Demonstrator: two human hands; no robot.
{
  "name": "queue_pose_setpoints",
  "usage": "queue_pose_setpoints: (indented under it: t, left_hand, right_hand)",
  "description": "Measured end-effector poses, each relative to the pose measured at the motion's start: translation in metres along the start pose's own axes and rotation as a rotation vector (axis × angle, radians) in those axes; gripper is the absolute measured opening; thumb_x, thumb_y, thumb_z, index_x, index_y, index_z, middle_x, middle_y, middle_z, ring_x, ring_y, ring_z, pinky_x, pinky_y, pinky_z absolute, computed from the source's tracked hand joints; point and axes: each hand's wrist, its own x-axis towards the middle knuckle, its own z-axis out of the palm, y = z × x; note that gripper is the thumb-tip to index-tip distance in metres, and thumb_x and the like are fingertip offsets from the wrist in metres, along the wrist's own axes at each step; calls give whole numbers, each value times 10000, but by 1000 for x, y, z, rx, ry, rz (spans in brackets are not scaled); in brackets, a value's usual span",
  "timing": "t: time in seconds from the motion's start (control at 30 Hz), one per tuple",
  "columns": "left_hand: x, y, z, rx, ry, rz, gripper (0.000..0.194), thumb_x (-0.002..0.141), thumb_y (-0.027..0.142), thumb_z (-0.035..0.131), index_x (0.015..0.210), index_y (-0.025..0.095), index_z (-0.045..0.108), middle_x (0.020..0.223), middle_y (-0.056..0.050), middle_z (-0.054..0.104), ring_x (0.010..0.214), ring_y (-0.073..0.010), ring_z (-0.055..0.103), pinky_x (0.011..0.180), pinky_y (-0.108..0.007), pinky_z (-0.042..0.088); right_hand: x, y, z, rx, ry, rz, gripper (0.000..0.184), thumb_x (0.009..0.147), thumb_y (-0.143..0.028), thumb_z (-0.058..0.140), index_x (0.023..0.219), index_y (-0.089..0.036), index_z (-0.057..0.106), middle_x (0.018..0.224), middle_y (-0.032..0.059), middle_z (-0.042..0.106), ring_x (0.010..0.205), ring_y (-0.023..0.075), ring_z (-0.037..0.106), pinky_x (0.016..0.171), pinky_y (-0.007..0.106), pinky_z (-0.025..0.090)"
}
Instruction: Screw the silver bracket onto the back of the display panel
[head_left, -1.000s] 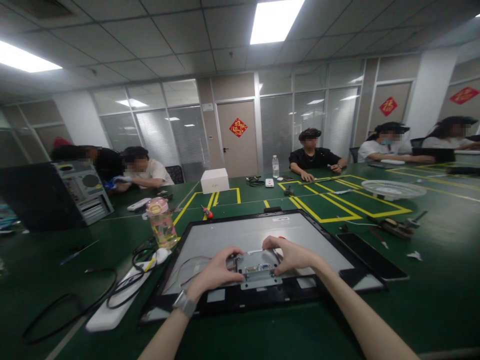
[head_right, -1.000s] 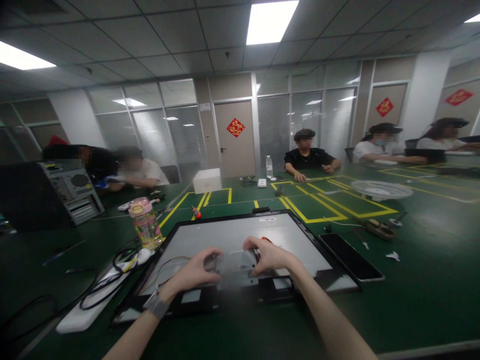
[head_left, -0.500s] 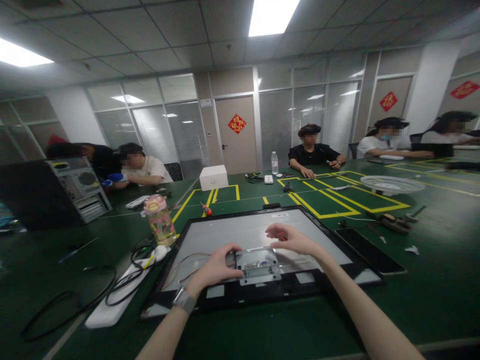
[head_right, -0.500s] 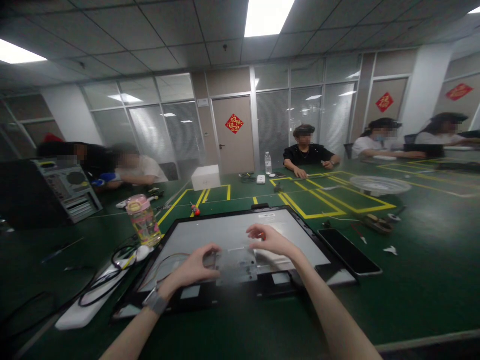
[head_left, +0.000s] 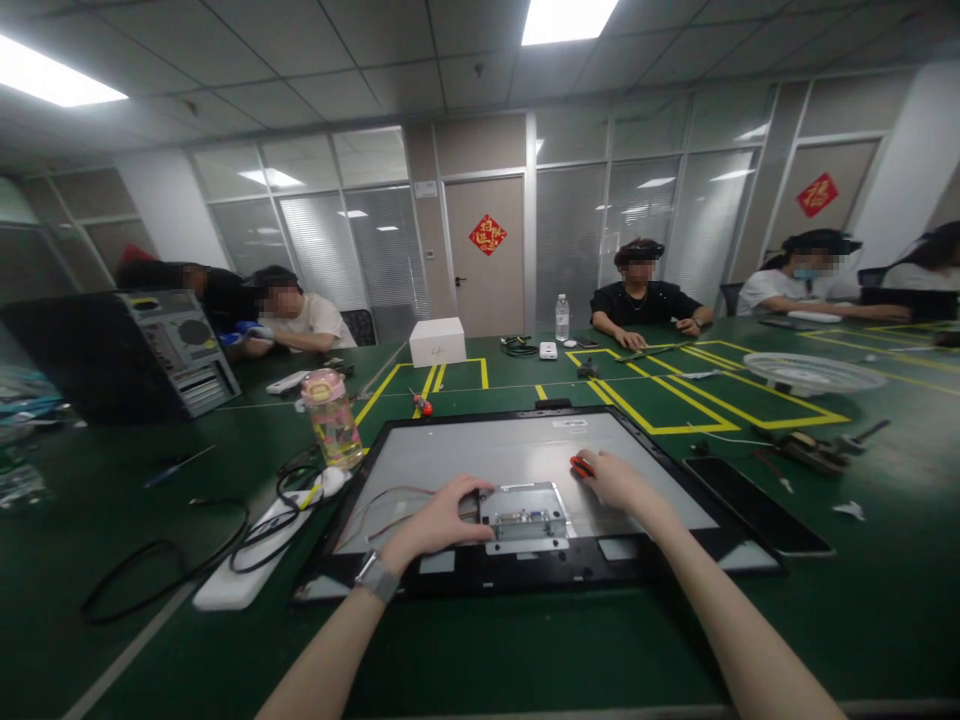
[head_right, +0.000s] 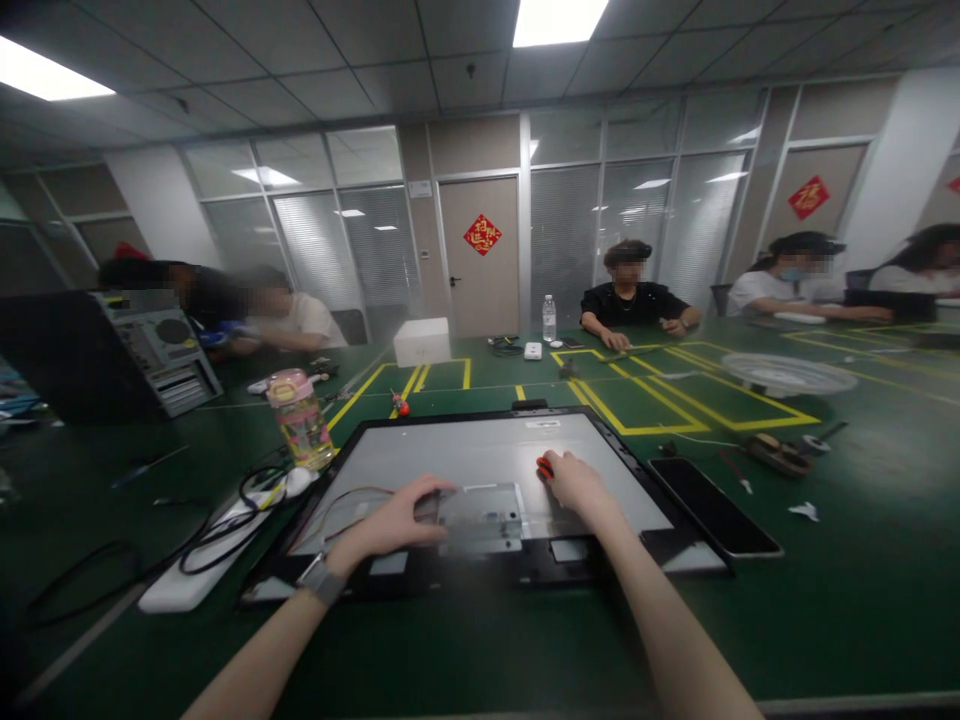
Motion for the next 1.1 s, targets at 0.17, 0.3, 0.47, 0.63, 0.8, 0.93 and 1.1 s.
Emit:
queue_pose_setpoints:
  t: [0.17, 0.3, 0.47, 0.63, 0.8, 0.93, 1.1]
  left_hand:
    - [-1, 0, -1, 4, -31, 3, 568, 729, 323, 726, 1258, 249, 535, 1242, -54, 537, 1131, -229, 517, 1009, -338, 384]
    - [-1, 2, 0, 1, 7, 6, 386, 864, 381, 574, 1219, 231, 567, 1207, -57, 565, 1133, -209, 516, 1022, -325, 365]
    - [1, 3, 1, -4, 29, 23, 322, 932, 375, 459, 1182, 219, 590, 1180, -55, 584, 1117, -187, 524, 1011, -301, 372]
    - [1, 1, 3, 11, 32, 16, 335, 929, 396, 461, 1189, 227, 588, 1182, -54, 588, 1110, -190, 528, 1002, -309, 379]
    - [0, 2, 3, 4, 33, 23, 333, 928, 395, 468, 1193, 232, 586, 1180, -54, 585, 1112, -192, 527, 1000, -303, 378]
    - [0, 2, 3, 2, 43, 23, 336, 924, 398, 474, 1191, 227, 587, 1177, -54, 585, 1110, -193, 528, 998, -299, 377]
    - [0, 2, 4, 2, 48, 18, 335, 921, 401, 479, 1183, 226, 590, 1175, -52, 584, 1107, -194, 531, 995, -297, 380]
  right_hand:
    - [7, -9, -15, 152, 125, -53, 223, 843, -246, 482, 1033, -167, 568, 821, 93, 648, 791, 251, 632, 692, 345, 450]
    - [3, -37, -20, 818, 323, -119, 391, 852, -474, 496, 1123, -197, 444, 716, 4, 598, 645, 194, 609, 553, 303, 470]
    - [-12, -73, 6, 1214, 168, -150, 458, 719, -513, 687, 976, -230, 435, 665, -28, 626, 598, 190, 641, 580, 342, 523]
    - [-13, -79, 28, 1205, 183, -172, 462, 725, -545, 675, 960, -246, 412, 672, -36, 618, 586, 186, 644, 556, 335, 530]
    - [-13, -79, 31, 1175, 161, -199, 450, 745, -550, 657, 964, -247, 407, 696, -28, 617, 614, 186, 643, 588, 340, 533]
    - [-15, -81, 34, 1154, 157, -207, 460, 755, -551, 642, 993, -244, 395, 727, -21, 607, 652, 186, 634, 608, 335, 528]
    - [-18, -82, 34, 1090, 168, -266, 406, 810, -498, 599, 1036, -247, 373, 758, -13, 592, 686, 186, 634, 649, 341, 533]
